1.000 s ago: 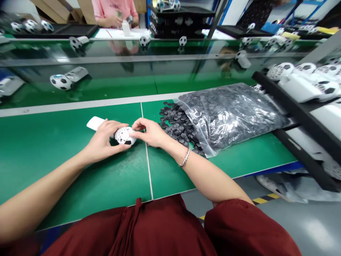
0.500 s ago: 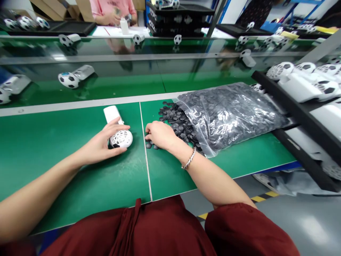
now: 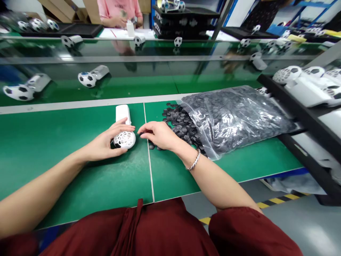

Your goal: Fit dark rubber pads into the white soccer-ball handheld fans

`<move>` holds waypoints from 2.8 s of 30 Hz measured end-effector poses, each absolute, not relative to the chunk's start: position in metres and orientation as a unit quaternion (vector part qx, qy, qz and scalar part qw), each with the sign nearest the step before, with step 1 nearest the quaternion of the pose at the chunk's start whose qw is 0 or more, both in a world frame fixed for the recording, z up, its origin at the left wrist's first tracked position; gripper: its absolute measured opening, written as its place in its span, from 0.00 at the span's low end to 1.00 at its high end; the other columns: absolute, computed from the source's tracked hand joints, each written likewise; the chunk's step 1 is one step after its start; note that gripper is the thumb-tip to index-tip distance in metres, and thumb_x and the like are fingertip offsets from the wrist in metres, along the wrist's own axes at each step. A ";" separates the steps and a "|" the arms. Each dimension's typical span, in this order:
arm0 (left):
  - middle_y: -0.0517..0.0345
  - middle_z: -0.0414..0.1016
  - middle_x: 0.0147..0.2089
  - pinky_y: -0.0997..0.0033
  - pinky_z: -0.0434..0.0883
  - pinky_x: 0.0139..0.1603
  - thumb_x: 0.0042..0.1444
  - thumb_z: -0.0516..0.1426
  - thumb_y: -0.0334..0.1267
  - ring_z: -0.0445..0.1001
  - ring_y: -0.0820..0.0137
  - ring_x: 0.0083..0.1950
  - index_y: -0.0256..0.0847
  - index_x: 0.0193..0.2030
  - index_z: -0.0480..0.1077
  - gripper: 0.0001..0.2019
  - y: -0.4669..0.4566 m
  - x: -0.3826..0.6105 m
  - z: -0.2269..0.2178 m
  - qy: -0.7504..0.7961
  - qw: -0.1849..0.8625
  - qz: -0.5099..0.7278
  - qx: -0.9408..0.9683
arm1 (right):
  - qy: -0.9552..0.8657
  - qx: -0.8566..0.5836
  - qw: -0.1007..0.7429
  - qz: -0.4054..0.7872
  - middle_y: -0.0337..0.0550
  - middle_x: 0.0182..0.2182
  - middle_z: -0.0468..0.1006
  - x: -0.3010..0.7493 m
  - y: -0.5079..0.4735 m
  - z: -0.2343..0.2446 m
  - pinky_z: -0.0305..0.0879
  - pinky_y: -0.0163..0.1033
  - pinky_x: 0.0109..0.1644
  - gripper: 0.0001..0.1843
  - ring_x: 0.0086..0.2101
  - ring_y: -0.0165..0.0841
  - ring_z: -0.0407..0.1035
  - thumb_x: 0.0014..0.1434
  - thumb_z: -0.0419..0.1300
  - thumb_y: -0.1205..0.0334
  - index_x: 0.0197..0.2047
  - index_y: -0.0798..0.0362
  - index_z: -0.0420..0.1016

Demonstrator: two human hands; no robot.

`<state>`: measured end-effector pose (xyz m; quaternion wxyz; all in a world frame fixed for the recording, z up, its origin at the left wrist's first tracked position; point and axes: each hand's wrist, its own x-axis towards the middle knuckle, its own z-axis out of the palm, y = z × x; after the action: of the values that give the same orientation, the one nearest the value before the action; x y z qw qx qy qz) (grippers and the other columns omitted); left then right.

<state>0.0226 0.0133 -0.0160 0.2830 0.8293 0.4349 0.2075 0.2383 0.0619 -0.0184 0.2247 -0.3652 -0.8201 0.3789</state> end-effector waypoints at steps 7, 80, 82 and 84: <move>0.48 0.55 0.63 0.46 0.47 0.65 0.44 0.56 0.32 0.40 0.54 0.68 0.39 0.52 0.61 0.24 0.013 0.022 -0.017 0.440 0.275 0.219 0.826 | -0.816 -0.257 0.289 0.430 0.38 0.31 0.77 0.231 0.053 -0.019 0.67 0.36 0.43 0.03 0.34 0.27 0.70 0.52 0.61 0.68 0.33 0.55 0.75; 0.53 0.60 0.52 0.59 0.60 0.59 0.42 0.54 0.28 0.62 0.62 0.55 0.44 0.52 0.60 0.26 0.010 0.020 -0.012 0.476 0.278 0.239 0.799 | -0.908 -0.377 0.115 0.143 0.47 0.36 0.76 0.237 0.046 -0.014 0.65 0.37 0.40 0.13 0.37 0.34 0.70 0.56 0.53 0.75 0.45 0.58 0.70; 0.53 0.59 0.52 0.59 0.59 0.59 0.43 0.54 0.29 0.62 0.62 0.55 0.44 0.52 0.59 0.26 0.012 0.018 -0.012 0.462 0.278 0.232 0.810 | -0.892 -0.360 0.187 0.201 0.43 0.34 0.76 0.238 0.048 -0.012 0.65 0.36 0.40 0.07 0.35 0.31 0.70 0.56 0.56 0.71 0.38 0.55 0.72; 0.53 0.59 0.52 0.61 0.60 0.58 0.43 0.54 0.29 0.62 0.63 0.55 0.43 0.52 0.58 0.26 0.013 0.017 -0.012 0.448 0.288 0.221 0.817 | -0.883 -0.321 0.251 0.234 0.42 0.33 0.76 0.237 0.049 -0.012 0.65 0.36 0.42 0.05 0.35 0.30 0.70 0.56 0.56 0.69 0.34 0.54 0.74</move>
<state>0.0172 0.0132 -0.0122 0.2884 0.8171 0.4477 0.2209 0.2367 0.0490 -0.0117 0.2512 -0.3212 -0.8826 0.2339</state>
